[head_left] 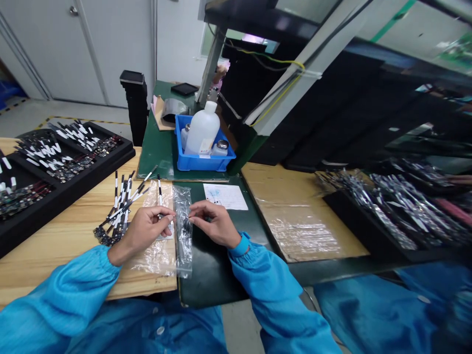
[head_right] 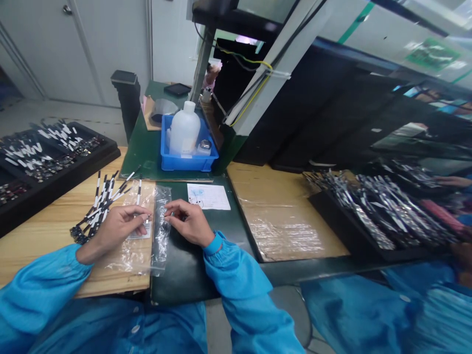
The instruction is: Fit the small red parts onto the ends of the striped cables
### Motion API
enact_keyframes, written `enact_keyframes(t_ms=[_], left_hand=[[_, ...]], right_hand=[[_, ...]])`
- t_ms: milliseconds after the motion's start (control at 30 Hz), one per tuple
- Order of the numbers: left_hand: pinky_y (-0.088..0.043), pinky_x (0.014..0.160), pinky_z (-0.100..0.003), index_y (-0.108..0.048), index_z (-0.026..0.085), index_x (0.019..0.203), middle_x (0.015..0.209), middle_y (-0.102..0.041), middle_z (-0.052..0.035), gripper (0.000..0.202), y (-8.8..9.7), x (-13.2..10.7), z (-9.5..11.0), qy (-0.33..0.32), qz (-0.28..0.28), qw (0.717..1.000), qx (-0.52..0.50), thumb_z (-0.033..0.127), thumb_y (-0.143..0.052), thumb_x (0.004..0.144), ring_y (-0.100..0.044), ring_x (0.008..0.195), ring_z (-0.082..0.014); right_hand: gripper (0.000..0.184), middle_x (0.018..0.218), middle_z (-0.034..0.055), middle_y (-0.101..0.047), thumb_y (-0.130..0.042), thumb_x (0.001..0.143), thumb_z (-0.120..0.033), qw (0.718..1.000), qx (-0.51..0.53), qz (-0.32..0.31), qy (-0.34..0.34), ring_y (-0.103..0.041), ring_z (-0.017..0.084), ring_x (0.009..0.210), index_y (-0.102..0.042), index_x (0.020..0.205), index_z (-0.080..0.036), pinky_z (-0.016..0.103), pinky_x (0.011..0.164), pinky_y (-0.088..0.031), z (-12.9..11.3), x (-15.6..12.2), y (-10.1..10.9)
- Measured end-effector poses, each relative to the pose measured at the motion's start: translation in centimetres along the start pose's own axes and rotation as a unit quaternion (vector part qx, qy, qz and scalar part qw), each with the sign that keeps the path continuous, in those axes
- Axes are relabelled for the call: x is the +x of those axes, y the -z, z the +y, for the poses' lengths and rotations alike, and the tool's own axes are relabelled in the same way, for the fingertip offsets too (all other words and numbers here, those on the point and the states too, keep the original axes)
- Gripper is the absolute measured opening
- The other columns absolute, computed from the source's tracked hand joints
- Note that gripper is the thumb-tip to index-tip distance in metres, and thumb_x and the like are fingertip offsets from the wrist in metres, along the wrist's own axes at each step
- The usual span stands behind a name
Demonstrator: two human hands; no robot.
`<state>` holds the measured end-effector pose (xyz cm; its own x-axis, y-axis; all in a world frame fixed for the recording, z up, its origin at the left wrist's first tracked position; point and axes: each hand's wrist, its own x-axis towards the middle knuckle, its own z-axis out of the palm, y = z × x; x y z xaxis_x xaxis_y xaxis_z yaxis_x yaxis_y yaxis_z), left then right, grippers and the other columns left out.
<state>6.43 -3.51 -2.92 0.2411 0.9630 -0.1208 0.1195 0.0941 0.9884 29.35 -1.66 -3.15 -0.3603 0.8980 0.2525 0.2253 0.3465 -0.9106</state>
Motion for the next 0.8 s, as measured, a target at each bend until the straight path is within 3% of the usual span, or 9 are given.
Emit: enact_keyframes(t_ms=[200, 300, 400, 600, 800], left_hand=[[-0.056, 0.056, -0.026, -0.072, 0.017, 0.084, 0.062, -0.070, -0.0030, 0.025, -0.1, -0.1, 0.2, 0.000, 0.006, 1.000, 0.014, 0.042, -0.070, 0.084, -0.069, 0.057, -0.0177], [-0.055, 0.057, -0.025, -0.071, 0.017, 0.083, 0.059, -0.069, -0.0021, 0.025, -0.2, -0.2, 0.3, -0.002, 0.006, 1.000, 0.012, 0.042, -0.069, 0.085, -0.068, 0.056, -0.0169], [-0.054, 0.056, -0.024, -0.071, 0.016, 0.084, 0.058, -0.069, -0.0025, 0.027, -0.3, -0.1, 0.3, 0.008, -0.003, 1.000, 0.001, 0.044, -0.070, 0.084, -0.067, 0.054, -0.0160], [-0.052, 0.055, -0.022, -0.072, 0.014, 0.085, 0.057, -0.069, -0.0026, 0.031, -0.6, -0.2, 0.4, 0.013, -0.032, 0.999, -0.015, 0.044, -0.070, 0.084, -0.065, 0.053, -0.0141], [-0.054, 0.058, -0.024, -0.071, 0.012, 0.097, 0.062, -0.072, -0.0046, 0.032, -0.5, -0.2, 0.4, 0.016, -0.028, 0.999, -0.042, 0.042, -0.069, 0.084, -0.068, 0.057, -0.0157]], right_hand=[[0.021, 0.087, 0.0036, -0.073, -0.072, 0.086, -0.029, 1.000, -0.021, 0.000, 0.014, -0.059, 0.013, 0.064, -0.069, 0.106, -0.022, 0.027, 0.059, -0.050, -0.3, 0.0, 0.2], [0.034, 0.108, 0.0088, -0.072, -0.076, 0.082, -0.029, 0.994, -0.066, 0.004, 0.087, -0.066, 0.021, 0.089, -0.068, 0.114, -0.023, 0.037, 0.080, -0.055, -0.8, 0.1, 0.3], [0.040, 0.118, 0.0118, -0.069, -0.078, 0.081, -0.029, 0.982, -0.104, 0.007, 0.158, -0.062, 0.026, 0.109, -0.067, 0.119, -0.023, 0.045, 0.096, -0.052, -1.2, 0.2, -0.2], [0.010, 0.089, 0.0072, -0.074, -0.068, 0.091, -0.022, 0.967, -0.142, 0.028, 0.211, -0.065, 0.020, 0.083, -0.070, 0.100, -0.021, 0.036, 0.078, -0.055, -0.9, 0.2, -2.1], [0.005, 0.079, 0.0050, -0.071, -0.065, 0.092, -0.017, 0.965, -0.147, 0.047, 0.211, -0.061, 0.017, 0.074, -0.069, 0.091, -0.019, 0.032, 0.069, -0.051, -1.0, 0.1, -2.2]])
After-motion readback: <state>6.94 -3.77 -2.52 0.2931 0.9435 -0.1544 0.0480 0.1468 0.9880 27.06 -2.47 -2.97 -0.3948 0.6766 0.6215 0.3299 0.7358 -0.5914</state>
